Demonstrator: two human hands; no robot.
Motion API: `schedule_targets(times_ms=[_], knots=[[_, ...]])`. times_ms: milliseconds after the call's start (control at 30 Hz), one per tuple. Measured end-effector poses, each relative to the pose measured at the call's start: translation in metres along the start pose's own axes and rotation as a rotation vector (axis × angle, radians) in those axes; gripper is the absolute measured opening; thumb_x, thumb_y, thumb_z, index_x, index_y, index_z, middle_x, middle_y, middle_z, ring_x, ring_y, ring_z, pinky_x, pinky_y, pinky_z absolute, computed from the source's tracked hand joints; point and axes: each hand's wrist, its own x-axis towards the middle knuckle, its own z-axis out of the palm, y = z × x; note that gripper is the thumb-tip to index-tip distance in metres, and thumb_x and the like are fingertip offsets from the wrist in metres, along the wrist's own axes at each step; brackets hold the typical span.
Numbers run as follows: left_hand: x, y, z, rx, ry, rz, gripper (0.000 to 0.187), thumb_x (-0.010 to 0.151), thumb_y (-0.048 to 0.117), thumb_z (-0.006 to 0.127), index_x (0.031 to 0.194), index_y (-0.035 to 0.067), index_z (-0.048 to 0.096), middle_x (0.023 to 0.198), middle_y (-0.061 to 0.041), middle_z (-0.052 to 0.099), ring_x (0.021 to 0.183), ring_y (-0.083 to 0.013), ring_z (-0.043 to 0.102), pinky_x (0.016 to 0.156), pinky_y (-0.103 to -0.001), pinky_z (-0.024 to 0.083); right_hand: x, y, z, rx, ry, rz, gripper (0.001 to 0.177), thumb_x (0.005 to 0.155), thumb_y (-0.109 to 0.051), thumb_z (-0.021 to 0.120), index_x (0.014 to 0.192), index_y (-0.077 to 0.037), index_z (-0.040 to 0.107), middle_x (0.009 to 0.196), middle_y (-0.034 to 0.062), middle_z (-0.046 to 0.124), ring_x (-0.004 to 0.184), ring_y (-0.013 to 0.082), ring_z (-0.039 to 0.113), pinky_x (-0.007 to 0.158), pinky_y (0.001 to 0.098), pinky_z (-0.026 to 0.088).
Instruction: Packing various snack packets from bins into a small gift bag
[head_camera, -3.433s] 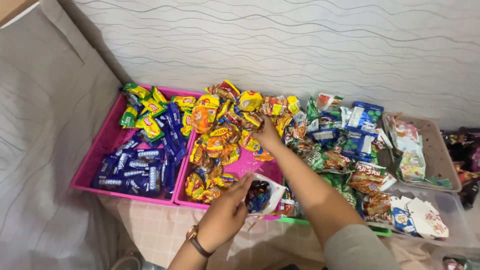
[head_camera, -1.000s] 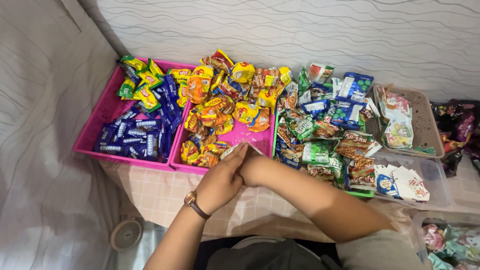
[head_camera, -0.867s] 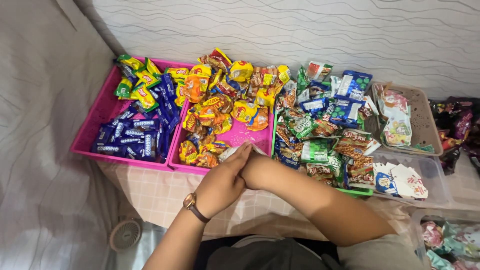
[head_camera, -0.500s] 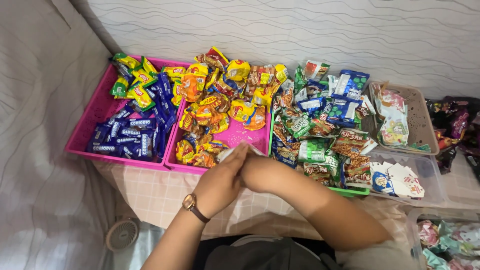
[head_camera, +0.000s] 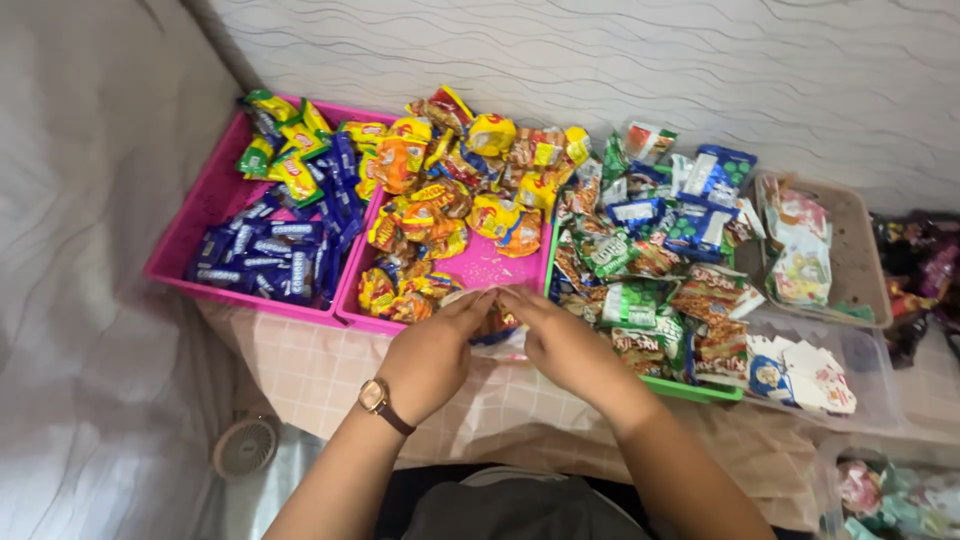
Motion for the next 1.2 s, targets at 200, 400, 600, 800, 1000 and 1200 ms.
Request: schedule_targets(times_ms=[200,400,600,800,1000,1200], knots=[[-0.018,0.002,-0.017,-0.003,0.074,-0.049,0.046,0.090,0.016,0.057,0.135,0.019,0.064,0.147,-0.006,0.057,0.118,-0.0354,0.065,0.090,-0.046,0.057,-0.005,0.004,0.007,0.210,0.110,-0.117,0.075,0.079,0.005,0.054,0.151,-0.014,0.051,0.150,0.0207,0.054,0.134,0.0427,0.053,0.109,0.0492,0.046],[-0.025,-0.045,-0.031,-0.280,0.334,0.036,0.050,0.100,0.029,0.060,0.144,0.005,0.055,0.147,-0.027,0.053,0.130,-0.0494,0.053,0.101,-0.058,0.049,-0.007,0.009,0.006,0.320,0.179,-0.074,0.076,0.077,0.009,0.059,0.151,-0.008,0.051,0.152,0.0245,0.051,0.140,0.0433,0.046,0.113,0.0513,0.041],[0.015,-0.202,-0.008,-0.108,0.398,-0.213,0.071,0.096,0.039,0.056,0.152,-0.002,0.039,0.148,-0.027,0.049,0.137,-0.0407,0.048,0.113,-0.047,0.038,0.003,-0.012,-0.007,0.402,0.094,0.390,0.080,0.083,-0.011,0.059,0.158,-0.029,0.039,0.168,-0.0034,0.033,0.155,0.0119,0.030,0.117,0.0288,0.030],[0.042,-0.309,-0.044,0.100,0.261,-0.651,0.056,0.086,0.039,0.070,0.131,0.008,0.060,0.141,-0.023,0.053,0.130,-0.0428,0.050,0.110,-0.052,0.042,0.006,-0.004,-0.005,0.429,0.267,0.293,0.086,0.078,0.006,0.061,0.154,-0.029,0.041,0.170,0.0028,0.032,0.119,0.0187,0.064,0.061,0.0279,0.063],[0.069,-0.362,-0.056,0.058,-0.155,-0.659,0.141,0.057,0.069,0.083,0.164,0.022,0.005,0.171,-0.014,-0.003,0.157,-0.0379,0.008,0.127,-0.044,0.020,0.019,0.009,0.000,0.289,0.296,0.286,0.082,0.083,-0.008,0.062,0.159,-0.024,0.034,0.169,0.0071,0.032,0.082,0.0103,0.066,0.060,0.0263,0.046],[0.087,-0.348,-0.071,0.145,-0.245,-0.700,0.125,0.064,0.078,0.069,0.164,0.032,0.009,0.172,0.004,0.007,0.158,-0.0386,-0.004,0.123,-0.064,0.017,0.037,0.003,0.003,0.363,0.307,0.406,0.084,0.085,0.002,0.059,0.159,-0.027,0.032,0.171,0.0027,0.028,0.079,0.0166,0.068,0.052,0.0312,0.048]])
